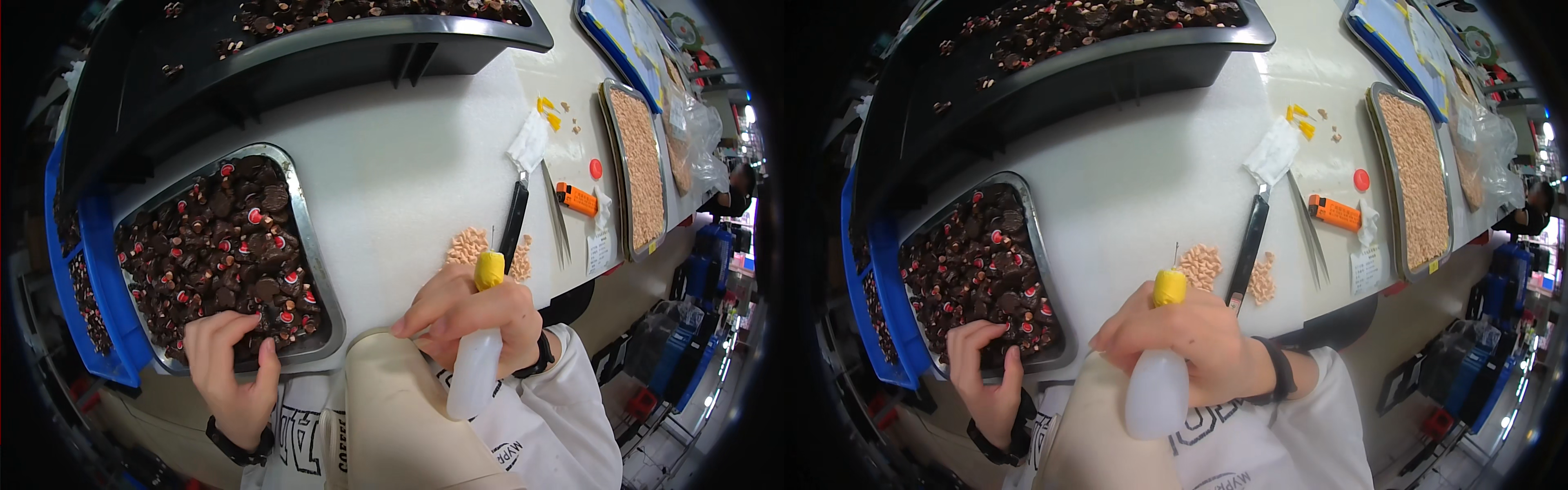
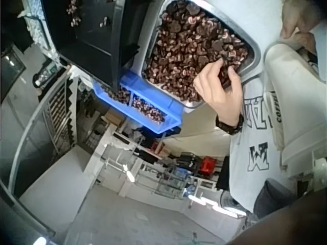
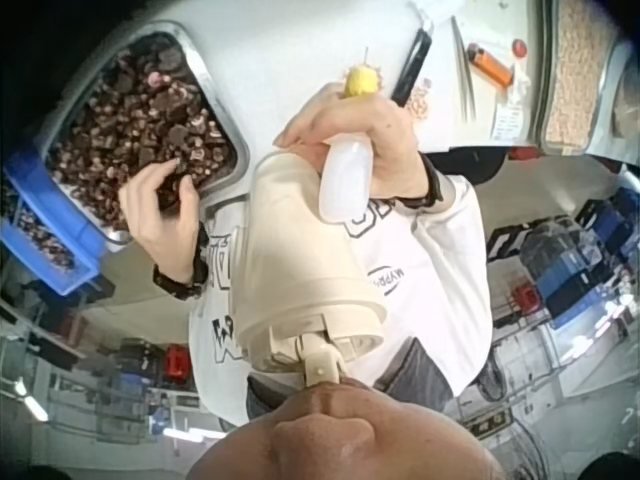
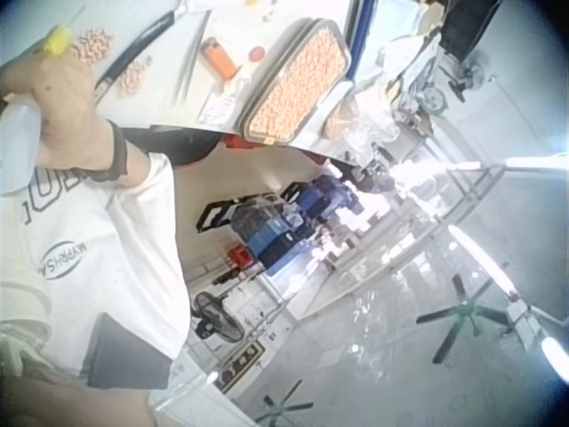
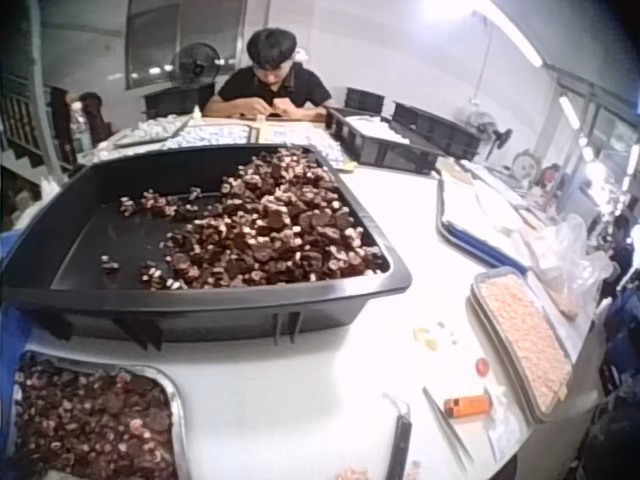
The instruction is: The person uses a squeeze bottle to apply a small amount of liquid to the center of chocolate pieces. They then pick up small beige granules and place them onto the wetted area of the chocolate. The decorated chocolates are placed into a metal tray.
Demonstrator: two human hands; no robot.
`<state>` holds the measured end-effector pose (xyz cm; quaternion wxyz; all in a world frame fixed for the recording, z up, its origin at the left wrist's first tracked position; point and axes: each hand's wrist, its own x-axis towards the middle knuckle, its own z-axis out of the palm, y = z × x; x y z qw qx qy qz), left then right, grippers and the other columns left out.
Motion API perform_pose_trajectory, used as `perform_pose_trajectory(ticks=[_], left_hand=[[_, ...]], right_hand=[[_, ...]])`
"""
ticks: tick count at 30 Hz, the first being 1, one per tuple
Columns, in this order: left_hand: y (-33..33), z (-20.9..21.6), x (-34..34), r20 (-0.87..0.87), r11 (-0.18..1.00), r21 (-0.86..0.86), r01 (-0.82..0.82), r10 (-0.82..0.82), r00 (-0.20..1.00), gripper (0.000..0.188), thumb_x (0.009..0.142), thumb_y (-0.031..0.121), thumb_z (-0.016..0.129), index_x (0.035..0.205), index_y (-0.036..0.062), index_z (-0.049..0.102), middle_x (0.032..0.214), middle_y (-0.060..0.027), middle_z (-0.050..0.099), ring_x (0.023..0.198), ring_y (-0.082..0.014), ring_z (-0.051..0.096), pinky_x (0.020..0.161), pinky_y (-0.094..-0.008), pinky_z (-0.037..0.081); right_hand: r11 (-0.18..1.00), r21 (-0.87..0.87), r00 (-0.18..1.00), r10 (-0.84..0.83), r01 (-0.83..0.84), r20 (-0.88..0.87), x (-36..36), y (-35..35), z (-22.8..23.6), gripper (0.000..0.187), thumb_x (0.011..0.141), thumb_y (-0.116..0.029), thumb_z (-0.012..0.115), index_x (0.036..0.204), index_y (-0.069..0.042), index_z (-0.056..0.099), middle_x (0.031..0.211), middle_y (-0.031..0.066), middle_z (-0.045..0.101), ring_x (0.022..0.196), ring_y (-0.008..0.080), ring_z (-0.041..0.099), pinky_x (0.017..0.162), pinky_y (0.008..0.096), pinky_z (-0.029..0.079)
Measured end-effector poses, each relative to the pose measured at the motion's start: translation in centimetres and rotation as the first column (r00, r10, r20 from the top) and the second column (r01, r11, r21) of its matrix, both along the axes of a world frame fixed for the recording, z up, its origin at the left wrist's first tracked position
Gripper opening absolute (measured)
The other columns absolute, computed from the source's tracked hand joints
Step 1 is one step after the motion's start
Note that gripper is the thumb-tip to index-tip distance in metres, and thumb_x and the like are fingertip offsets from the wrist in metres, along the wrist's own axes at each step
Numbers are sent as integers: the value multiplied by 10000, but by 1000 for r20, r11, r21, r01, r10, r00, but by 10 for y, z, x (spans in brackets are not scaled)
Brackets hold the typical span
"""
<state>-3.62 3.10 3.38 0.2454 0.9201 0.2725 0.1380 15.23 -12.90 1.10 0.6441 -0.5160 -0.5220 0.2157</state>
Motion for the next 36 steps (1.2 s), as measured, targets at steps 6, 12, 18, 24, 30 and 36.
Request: perform_pose_trajectory(ticks=[6,12,18,24,30,36], left_hand=[[-1,-1,5,-44,999,12,47,-46,998,235,645,-60,572,875,-12,568,858,-128,547,810,-279,500,752,-339,392],[-1,-1,4,-79,996,8,86,-85,993,277,646,-81,560,915,-17,571,888,-133,509,828,-280,481,757,-346,388],[0,-5,0,-114,998,-1,66,-66,991,321,670,-78,568,977,16,586,877,-111,477,835,-276,451,749,-361,368],[0,-1,3,-102,994,64,93,-86,991,306,670,-86,569,963,1,580,869,-114,470,819,-273,456,741,-351,375],[0,-4,0,-113,997,24,72,-69,991,296,669,-121,545,949,-29,576,871,-123,444,825,-255,464,740,-321,388],[-5,-11,-12,44,996,61,-68,65,997,310,732,-135,500,1007,-26,593,973,-124,409,846,-210,458,745,-285,389]], right_hand=[[1000,0,1000,-16,16,9,-2,0,-2,273,758,84,600,928,-46,431,803,174,628,649,211,605,614,290,464],[1000,-13,1000,9,-9,-26,0,-1,0,294,738,96,609,924,-53,437,805,174,632,667,218,597,621,303,472],[999,-32,998,8,-10,-57,0,-2,0,296,727,97,621,914,-59,452,845,181,635,687,217,591,629,311,473],[1000,-21,997,14,-15,-72,-1,-3,-2,301,724,101,621,917,-56,453,847,186,633,673,213,583,630,315,473],[999,-33,998,3,-5,-66,-1,-3,0,298,722,95,630,916,-53,458,847,186,632,698,218,592,652,315,470],[999,-25,997,31,-33,-71,0,-3,0,294,726,86,631,917,-51,456,831,182,632,709,225,599,646,310,472]])
